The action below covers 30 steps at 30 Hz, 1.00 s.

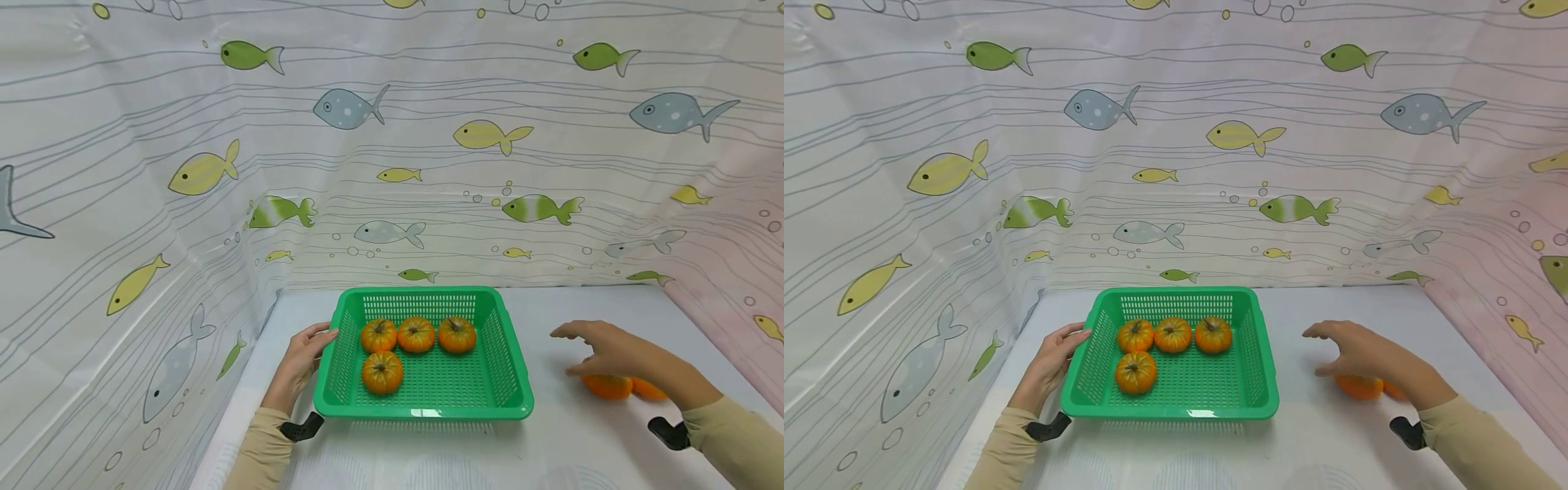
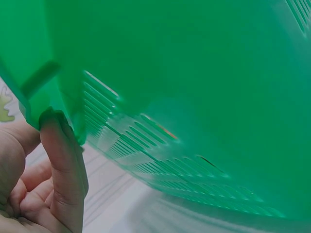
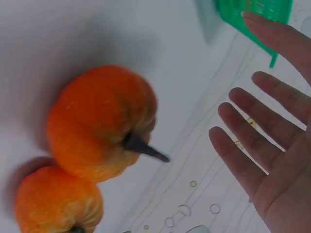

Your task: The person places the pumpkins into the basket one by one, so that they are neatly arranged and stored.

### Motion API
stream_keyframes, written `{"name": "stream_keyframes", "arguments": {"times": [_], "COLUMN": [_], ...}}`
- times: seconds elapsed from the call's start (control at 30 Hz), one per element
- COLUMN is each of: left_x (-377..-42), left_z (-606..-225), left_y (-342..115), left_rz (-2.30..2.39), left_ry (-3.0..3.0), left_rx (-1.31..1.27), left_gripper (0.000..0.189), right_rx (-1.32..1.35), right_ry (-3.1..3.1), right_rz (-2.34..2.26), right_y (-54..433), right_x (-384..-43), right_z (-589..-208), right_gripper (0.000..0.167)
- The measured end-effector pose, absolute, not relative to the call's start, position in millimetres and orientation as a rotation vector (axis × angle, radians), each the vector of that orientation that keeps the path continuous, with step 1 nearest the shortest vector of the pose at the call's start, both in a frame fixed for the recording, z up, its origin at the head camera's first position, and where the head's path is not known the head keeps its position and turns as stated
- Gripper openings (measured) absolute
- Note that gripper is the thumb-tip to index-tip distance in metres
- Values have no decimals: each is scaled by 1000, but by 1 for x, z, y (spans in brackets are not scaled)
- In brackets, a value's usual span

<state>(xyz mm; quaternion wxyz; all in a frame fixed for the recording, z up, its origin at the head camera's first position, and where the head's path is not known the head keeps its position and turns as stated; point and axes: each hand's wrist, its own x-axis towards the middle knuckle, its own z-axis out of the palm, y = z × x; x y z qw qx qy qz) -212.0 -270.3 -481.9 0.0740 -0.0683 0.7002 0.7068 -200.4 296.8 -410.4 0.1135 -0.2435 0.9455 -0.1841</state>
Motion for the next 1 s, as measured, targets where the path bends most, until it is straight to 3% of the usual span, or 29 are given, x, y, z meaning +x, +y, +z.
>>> {"name": "stream_keyframes", "arguments": {"times": [0.63, 1.0], "left_x": [-210, -211], "left_z": [-481, -481], "left_y": [-270, -270], "left_rz": [2130, 2126], "left_ry": [2094, 2093], "left_rx": [-169, -193], "left_gripper": [53, 53], "right_rx": [-589, -561], "right_ry": [2774, 2817], "right_rz": [-503, -509], "right_y": [368, 369], "right_x": [-187, -188], "right_z": [-448, -456], "right_gripper": [72, 67]}}
